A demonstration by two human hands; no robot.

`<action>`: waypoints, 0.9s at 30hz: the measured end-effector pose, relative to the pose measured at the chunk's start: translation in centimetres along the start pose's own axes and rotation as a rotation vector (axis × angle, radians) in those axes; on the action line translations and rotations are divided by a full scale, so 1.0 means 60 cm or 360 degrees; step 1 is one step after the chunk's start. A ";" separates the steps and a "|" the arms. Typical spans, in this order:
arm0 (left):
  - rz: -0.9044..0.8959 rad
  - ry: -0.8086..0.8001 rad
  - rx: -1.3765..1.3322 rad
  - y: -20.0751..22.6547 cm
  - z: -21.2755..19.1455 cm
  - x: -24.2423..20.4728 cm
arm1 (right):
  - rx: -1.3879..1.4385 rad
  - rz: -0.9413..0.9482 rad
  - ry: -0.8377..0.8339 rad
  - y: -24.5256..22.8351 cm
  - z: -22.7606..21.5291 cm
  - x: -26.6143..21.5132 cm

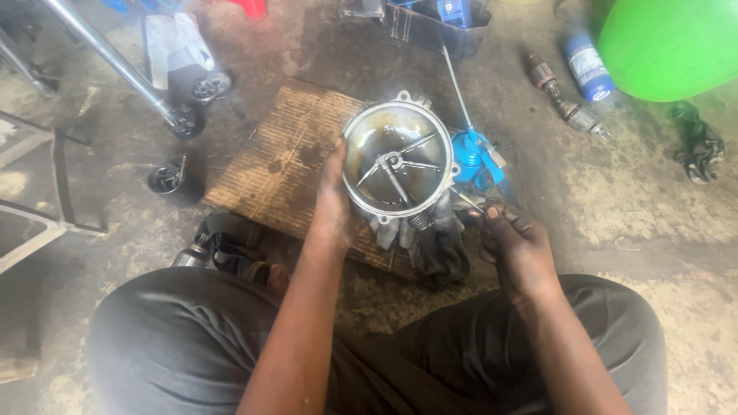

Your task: The person sits on the floor and cleans a metallic engine cylinder head using a rag and a blue oil can. They repeatedly wipe the internal surfaces and edges of the part, occasionally applying oil from the can to the rag or directly to the component.

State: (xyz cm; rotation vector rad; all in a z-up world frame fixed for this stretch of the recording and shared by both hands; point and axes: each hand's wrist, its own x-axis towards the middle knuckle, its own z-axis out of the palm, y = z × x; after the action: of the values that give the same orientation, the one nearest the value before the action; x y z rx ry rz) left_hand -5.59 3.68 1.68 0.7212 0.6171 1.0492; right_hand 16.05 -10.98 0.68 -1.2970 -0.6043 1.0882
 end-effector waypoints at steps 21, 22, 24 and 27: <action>-0.0354 0.0406 0.0486 0.012 -0.009 0.005 | -0.0353 -0.0153 0.0218 0.052 0.028 -0.011; -0.0401 0.0421 0.0531 0.012 -0.010 0.004 | -0.0379 -0.0157 0.0209 0.058 0.027 -0.010; -0.0345 0.0339 0.0483 0.013 -0.014 0.002 | -0.0433 -0.0169 0.0188 0.067 0.023 -0.007; -0.0319 0.0306 0.0419 0.014 -0.018 0.001 | -0.0115 0.0029 0.0211 0.077 0.030 -0.011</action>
State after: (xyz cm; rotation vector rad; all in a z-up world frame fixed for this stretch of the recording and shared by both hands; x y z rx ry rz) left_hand -6.81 4.27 1.68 0.7734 0.9867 0.8651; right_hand 12.87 -11.13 -3.16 -1.4274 -0.5371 0.9943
